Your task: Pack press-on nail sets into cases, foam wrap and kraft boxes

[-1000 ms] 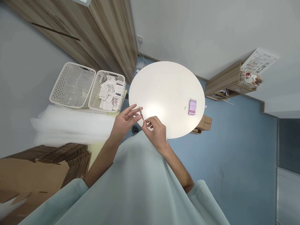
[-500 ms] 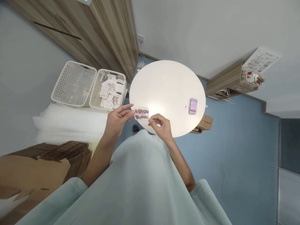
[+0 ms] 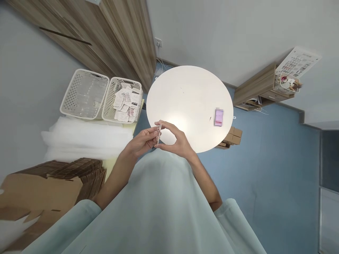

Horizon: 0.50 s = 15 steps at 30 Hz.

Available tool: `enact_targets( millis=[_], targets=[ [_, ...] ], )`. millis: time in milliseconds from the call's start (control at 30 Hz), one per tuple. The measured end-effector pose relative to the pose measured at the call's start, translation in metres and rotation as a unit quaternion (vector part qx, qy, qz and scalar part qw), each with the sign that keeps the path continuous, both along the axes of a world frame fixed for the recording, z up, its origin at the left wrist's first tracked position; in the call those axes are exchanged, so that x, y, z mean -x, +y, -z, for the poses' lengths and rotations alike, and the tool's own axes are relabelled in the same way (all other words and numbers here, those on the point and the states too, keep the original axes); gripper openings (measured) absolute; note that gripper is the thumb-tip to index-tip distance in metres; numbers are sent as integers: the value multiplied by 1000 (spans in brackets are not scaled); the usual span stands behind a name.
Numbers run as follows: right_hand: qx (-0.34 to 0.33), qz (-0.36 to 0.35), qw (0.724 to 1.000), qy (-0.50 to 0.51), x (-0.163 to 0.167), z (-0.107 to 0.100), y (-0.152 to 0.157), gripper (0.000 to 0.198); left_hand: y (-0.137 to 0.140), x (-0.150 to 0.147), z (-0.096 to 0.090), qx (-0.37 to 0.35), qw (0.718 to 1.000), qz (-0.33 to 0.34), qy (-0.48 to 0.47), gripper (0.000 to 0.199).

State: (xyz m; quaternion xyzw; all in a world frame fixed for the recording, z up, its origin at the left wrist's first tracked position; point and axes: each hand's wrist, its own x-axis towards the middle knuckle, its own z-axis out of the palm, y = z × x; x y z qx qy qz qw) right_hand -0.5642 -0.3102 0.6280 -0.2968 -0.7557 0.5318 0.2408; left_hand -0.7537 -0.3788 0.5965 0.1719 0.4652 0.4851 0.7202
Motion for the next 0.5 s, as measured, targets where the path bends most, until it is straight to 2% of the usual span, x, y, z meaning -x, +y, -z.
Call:
enact_targets(
  millis=[133, 233, 300, 500],
  targets=[
    [-60, 16, 997, -41, -5, 8, 2, 71, -5, 2, 1, 3, 996, -21, 84, 63],
    [-119, 34, 987, -98, -8, 21, 6, 67, -9, 5, -2, -2, 980, -71, 183, 68],
    [-146, 37, 980, -132, -9, 29, 7, 68, -12, 5, -5, 1, 970, -79, 231, 71],
    [-171, 17, 973, -152, -11, 37, 5, 72, -13, 0, -5, 22, 961, -71, 267, 73]
  ],
)
